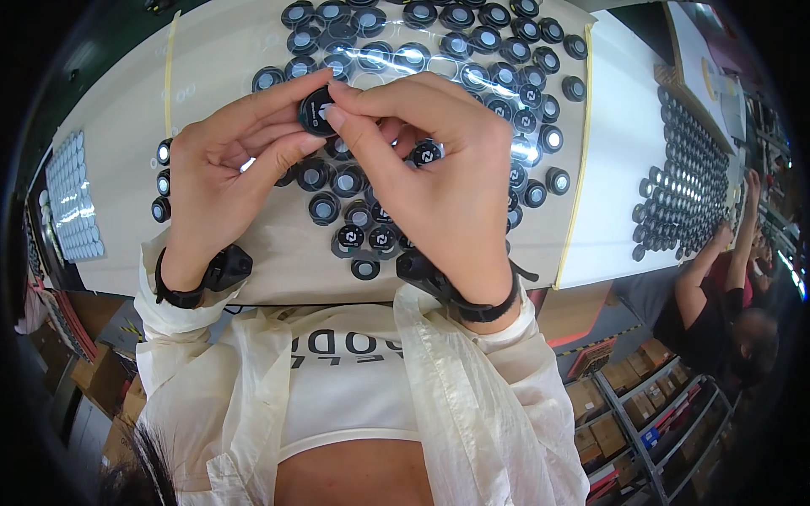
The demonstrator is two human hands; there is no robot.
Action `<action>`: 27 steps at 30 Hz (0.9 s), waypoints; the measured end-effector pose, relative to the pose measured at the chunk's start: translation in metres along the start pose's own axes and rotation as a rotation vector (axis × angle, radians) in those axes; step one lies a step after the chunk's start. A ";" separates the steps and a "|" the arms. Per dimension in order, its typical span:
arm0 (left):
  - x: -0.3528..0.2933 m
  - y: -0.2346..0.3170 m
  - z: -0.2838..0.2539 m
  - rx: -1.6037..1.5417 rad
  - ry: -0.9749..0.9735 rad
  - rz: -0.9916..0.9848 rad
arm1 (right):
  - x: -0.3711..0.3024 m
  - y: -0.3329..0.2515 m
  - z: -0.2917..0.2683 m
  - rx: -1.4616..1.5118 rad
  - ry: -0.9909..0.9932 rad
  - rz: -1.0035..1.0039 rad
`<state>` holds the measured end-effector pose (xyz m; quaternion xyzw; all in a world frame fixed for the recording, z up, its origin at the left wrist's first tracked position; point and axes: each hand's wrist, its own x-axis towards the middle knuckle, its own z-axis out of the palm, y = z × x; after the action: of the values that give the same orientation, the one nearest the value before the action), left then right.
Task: Manually assembling or inspecting small circular black components on a production line.
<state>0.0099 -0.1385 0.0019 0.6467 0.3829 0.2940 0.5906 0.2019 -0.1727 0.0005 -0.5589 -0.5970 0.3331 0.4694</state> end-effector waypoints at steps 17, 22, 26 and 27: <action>0.147 -0.005 -0.109 0.914 0.180 0.111 | -0.023 -0.001 -0.039 -0.450 -0.334 -0.073; 0.116 -0.014 -0.083 1.121 0.040 0.443 | -0.042 0.015 -0.057 -0.805 -0.413 0.092; 0.028 0.000 -0.008 0.841 -0.230 0.586 | -0.030 0.030 -0.060 -0.858 -0.419 0.015; 0.002 -0.001 0.005 0.782 -0.341 0.585 | -0.023 0.032 -0.056 -0.875 -0.426 -0.037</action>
<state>0.0152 -0.1390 0.0001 0.9379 0.1654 0.1720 0.2517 0.2637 -0.1971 -0.0147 -0.6124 -0.7737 0.1494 0.0636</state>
